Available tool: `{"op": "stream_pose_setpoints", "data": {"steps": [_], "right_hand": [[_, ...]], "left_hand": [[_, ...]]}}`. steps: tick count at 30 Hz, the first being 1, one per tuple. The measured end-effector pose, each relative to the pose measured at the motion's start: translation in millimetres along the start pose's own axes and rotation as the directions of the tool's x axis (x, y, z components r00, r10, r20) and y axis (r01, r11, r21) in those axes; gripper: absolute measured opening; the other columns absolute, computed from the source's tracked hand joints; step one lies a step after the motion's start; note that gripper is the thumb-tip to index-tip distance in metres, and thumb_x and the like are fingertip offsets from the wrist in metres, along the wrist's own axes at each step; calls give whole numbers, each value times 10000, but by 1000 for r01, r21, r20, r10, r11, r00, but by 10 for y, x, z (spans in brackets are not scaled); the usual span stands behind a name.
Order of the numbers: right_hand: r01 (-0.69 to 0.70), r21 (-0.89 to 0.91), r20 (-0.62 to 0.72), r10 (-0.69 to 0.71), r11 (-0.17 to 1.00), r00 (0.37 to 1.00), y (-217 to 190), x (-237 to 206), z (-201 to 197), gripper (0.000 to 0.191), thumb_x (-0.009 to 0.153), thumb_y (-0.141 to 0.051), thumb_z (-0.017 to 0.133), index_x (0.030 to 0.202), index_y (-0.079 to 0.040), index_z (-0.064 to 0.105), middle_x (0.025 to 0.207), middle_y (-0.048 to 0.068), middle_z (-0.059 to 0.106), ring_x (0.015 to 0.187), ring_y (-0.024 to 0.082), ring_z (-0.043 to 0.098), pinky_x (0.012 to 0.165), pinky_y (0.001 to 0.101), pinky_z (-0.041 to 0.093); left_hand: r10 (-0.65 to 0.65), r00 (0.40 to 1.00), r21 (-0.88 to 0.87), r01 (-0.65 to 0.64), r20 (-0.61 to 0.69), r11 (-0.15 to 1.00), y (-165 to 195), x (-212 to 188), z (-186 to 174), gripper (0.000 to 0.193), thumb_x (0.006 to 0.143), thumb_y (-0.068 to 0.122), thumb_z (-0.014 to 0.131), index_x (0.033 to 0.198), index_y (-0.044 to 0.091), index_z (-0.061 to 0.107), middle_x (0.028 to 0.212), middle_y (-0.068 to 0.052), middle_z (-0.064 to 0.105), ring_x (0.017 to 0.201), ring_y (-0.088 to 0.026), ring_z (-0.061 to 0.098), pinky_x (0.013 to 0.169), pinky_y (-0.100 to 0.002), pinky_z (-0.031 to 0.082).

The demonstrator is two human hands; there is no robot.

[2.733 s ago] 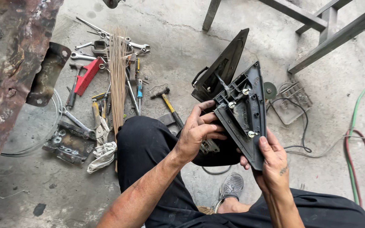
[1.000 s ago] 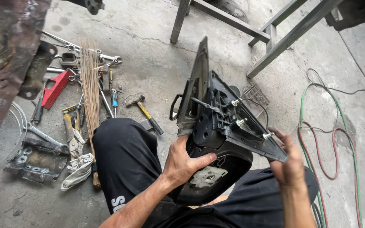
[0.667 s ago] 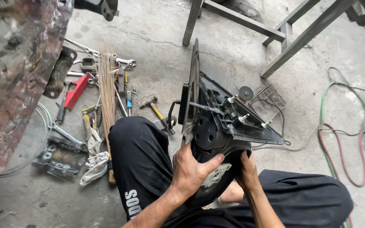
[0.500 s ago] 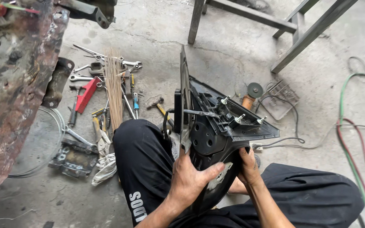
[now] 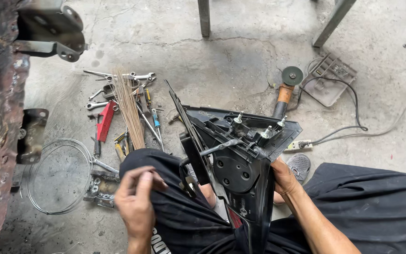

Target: The person applies lubricant from a small bottle into several pivot points on a black plastic mechanism. They rotate the mechanism to access different areas and continue applying lubricant to multiple joints.

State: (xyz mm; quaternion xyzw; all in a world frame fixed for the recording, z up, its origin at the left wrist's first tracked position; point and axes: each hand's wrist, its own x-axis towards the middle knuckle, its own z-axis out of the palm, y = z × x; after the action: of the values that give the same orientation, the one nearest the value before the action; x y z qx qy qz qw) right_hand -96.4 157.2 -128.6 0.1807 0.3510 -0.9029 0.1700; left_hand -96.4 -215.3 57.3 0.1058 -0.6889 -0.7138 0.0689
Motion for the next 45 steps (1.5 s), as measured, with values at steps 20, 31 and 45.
{"op": "stream_pose_setpoints", "data": {"steps": [20, 31, 45], "right_hand": [[-121, 45, -13, 121, 992, 993, 173, 147, -185, 343, 979, -129, 680, 1254, 71, 639, 1091, 180, 738, 898, 251, 747, 773, 380, 634], [-234, 31, -51, 235, 972, 971, 219, 239, -31, 457, 813, -163, 763, 1200, 60, 667, 1069, 201, 758, 867, 262, 771, 748, 397, 646], [-138, 23, -70, 140, 990, 988, 219, 314, -25, 328, 954, -161, 696, 1219, 30, 665, 1115, 138, 744, 954, 223, 744, 821, 359, 633]], "left_hand": [[10, 748, -419, 361, 664, 833, -310, 920, 983, 900, 868, 690, 665, 1430, 28, 430, 1463, -256, 540, 1333, -327, 579, 1113, -467, 521], [-11, 719, -544, 536, 695, 645, -440, 953, 887, 675, 931, 679, 619, 1260, 92, 564, 1486, -241, 500, 1343, -361, 570, 1093, -505, 550], [-55, 846, -413, 314, 531, 855, -541, 831, 678, 753, 972, 624, 512, 1485, 77, 438, 1408, -138, 615, 1231, -207, 645, 962, -314, 557]]}}
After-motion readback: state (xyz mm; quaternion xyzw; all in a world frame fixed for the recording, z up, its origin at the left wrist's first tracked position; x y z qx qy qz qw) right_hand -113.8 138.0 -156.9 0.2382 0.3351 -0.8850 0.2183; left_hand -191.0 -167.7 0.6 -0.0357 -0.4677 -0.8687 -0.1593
